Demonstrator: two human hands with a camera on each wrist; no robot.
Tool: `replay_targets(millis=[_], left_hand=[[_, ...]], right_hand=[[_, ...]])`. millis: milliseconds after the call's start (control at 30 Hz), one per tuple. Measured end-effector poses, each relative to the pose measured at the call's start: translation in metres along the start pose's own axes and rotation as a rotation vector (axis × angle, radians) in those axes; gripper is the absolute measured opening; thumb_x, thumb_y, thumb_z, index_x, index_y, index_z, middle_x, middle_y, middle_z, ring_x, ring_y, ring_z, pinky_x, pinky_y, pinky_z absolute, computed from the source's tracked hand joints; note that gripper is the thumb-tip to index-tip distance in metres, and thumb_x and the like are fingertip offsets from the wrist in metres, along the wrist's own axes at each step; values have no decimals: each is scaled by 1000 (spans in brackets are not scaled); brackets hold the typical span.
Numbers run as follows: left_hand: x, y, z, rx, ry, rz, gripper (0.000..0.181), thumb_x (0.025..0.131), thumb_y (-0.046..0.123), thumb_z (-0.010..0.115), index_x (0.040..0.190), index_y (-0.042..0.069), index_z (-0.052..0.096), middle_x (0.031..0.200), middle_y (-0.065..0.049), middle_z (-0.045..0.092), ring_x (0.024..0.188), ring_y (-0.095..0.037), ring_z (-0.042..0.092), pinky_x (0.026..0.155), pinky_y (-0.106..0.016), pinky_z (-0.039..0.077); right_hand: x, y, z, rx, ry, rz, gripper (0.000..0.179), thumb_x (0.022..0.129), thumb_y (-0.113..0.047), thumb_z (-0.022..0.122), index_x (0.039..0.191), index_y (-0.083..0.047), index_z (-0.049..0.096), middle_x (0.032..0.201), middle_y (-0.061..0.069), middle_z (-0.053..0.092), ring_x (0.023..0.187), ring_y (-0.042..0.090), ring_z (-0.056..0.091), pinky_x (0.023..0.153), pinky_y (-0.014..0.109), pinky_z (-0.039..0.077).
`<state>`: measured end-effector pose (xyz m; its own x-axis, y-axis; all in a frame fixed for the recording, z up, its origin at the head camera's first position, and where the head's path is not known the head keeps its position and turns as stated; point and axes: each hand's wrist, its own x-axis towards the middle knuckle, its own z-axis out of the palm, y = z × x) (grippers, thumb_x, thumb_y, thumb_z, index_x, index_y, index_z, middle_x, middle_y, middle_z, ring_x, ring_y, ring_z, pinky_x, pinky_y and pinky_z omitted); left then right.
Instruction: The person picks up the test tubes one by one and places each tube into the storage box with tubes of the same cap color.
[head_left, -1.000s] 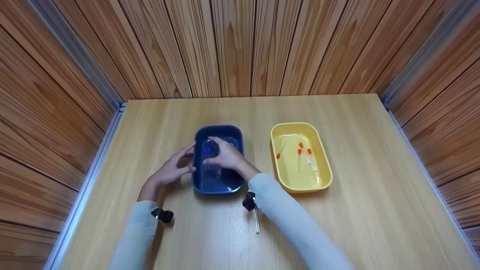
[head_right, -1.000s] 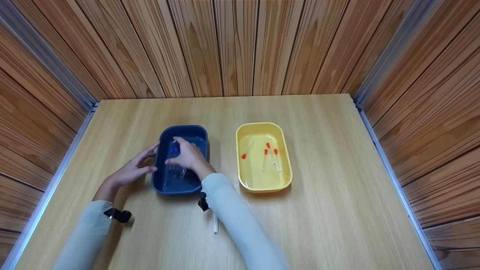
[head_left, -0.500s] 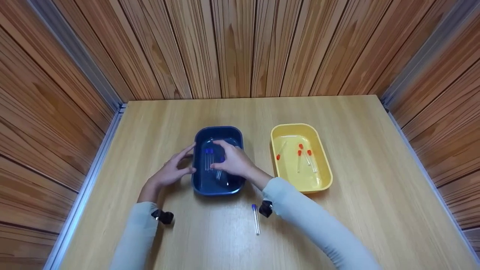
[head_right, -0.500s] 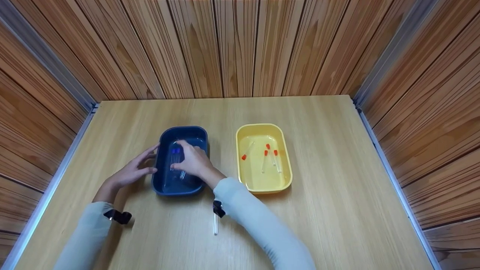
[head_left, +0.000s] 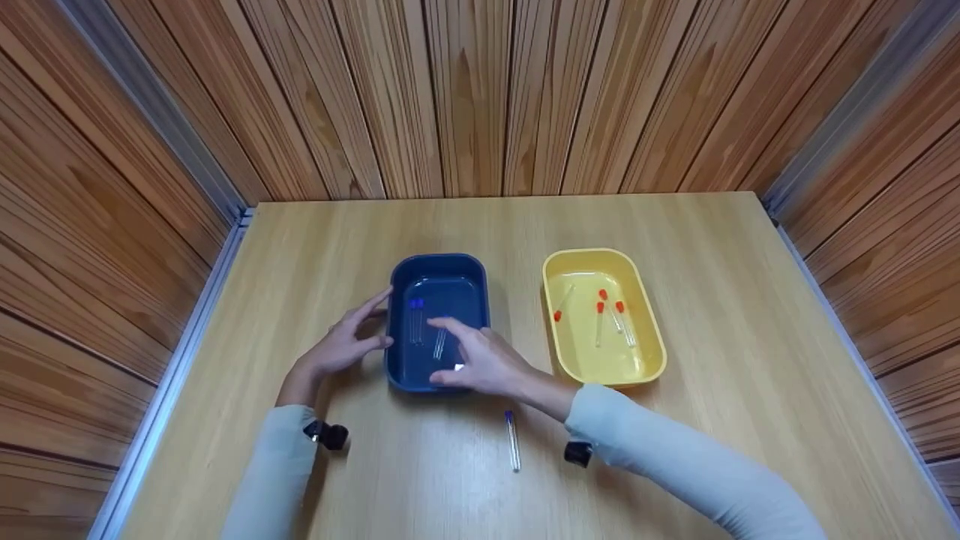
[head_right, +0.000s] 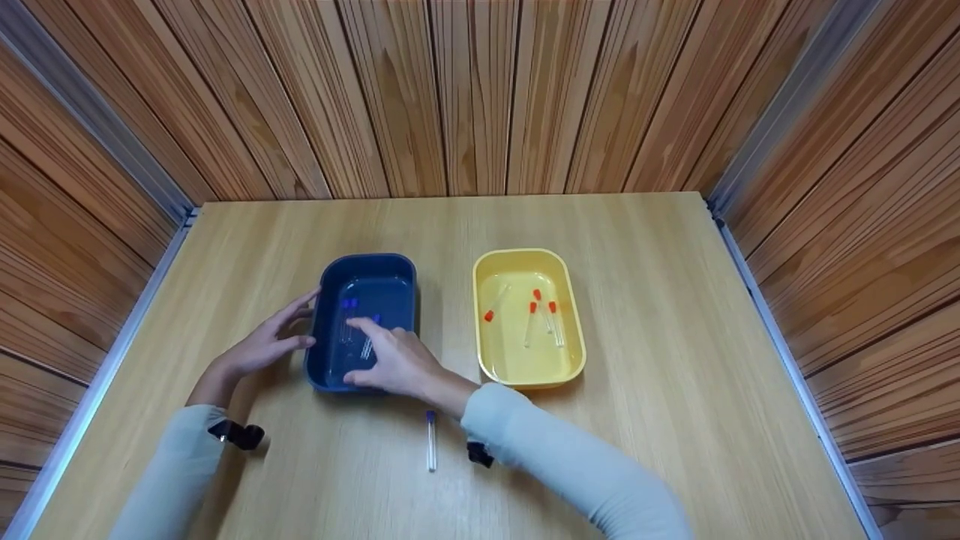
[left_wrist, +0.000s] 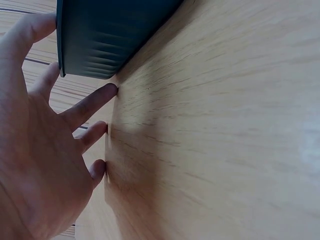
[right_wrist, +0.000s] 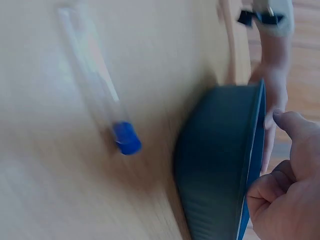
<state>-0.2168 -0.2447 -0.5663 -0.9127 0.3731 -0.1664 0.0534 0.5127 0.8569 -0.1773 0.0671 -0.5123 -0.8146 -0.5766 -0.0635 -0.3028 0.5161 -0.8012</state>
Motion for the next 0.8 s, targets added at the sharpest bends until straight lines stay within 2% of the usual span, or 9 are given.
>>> replay_targets(millis=[100, 400, 600, 800], left_hand=[[0, -1, 1, -6, -3, 21, 87, 111, 28, 70, 182, 35, 20, 184, -21, 35, 170, -51, 34, 135, -84, 18], [1, 0, -2, 19, -9, -5, 87, 110, 30, 70, 181, 40, 20, 184, -19, 37, 172, -50, 30, 135, -85, 13], [2, 2, -4, 30, -11, -3, 88, 110, 31, 71, 181, 41, 20, 184, -20, 37, 172, -51, 28, 134, -87, 12], [1, -1, 0, 10, -4, 1, 87, 111, 29, 70, 181, 37, 20, 184, -20, 35, 172, -51, 29, 135, -85, 12]], right_hand=[[-12, -1, 1, 16, -19, -2, 81, 100, -35, 88, 169, -20, 49, 74, -2, 55, 61, 7, 49, 57, 19, 35], [-49, 7, 2, 59, -68, 11, 92, 97, -36, 92, 173, -20, 43, 74, -9, 52, 62, 5, 49, 58, 18, 38], [-73, 19, 0, -29, -65, -10, 99, 91, -42, 96, 172, -22, 43, 65, -14, 46, 54, 0, 38, 53, 17, 30], [-87, 30, -7, -115, -81, -35, 107, 87, -46, 98, 173, -19, 40, 66, -16, 46, 54, -2, 37, 55, 16, 29]])
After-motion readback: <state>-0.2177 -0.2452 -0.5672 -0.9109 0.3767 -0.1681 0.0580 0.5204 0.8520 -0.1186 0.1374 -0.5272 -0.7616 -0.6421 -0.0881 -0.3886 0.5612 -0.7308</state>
